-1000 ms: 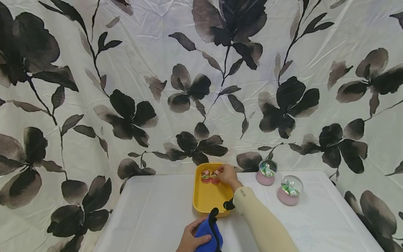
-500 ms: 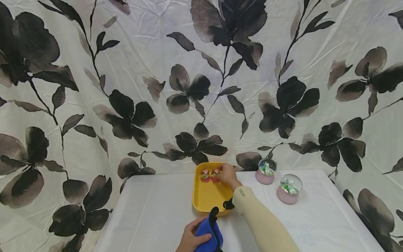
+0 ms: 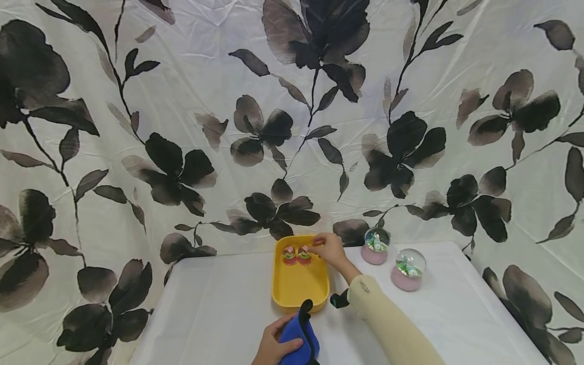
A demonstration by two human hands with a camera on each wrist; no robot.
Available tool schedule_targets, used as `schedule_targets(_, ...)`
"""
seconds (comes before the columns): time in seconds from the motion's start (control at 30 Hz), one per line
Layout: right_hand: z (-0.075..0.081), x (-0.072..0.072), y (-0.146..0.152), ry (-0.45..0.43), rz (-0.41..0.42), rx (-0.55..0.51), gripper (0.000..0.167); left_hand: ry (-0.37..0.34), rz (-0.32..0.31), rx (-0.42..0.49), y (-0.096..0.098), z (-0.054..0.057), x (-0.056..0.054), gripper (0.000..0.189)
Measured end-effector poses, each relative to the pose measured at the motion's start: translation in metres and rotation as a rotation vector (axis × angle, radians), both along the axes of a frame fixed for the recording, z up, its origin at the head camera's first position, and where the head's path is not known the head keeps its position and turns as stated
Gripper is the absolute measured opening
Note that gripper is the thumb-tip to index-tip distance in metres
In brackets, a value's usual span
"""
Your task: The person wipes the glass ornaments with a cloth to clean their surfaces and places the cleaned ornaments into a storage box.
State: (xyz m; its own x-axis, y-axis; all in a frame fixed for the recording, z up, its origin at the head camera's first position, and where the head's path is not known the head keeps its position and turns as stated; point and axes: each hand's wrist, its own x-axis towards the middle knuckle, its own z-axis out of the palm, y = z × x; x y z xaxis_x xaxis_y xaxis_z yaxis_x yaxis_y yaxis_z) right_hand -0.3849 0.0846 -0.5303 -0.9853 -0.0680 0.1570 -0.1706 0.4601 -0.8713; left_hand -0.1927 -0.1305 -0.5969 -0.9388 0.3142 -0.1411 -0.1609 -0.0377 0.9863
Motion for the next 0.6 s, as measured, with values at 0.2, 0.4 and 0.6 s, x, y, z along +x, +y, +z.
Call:
schedule_targets(0.2,0.008,0.017,0.030,0.047,-0.031,-0.042,0.029,-0.004,-0.002,-0.011,0.003,0.001,0.002,0.057)
schedule_targets(0.4,0.016,0.039,0.068,0.137,-0.077,-0.012,0.023,0.007,-0.018,-0.013,0.005,-0.002,0.004,0.057)
schedule_targets(0.6,0.023,0.059,0.117,0.208,-0.149,0.113,0.025,0.010,-0.033,-0.009,0.005,-0.007,0.007,0.058)
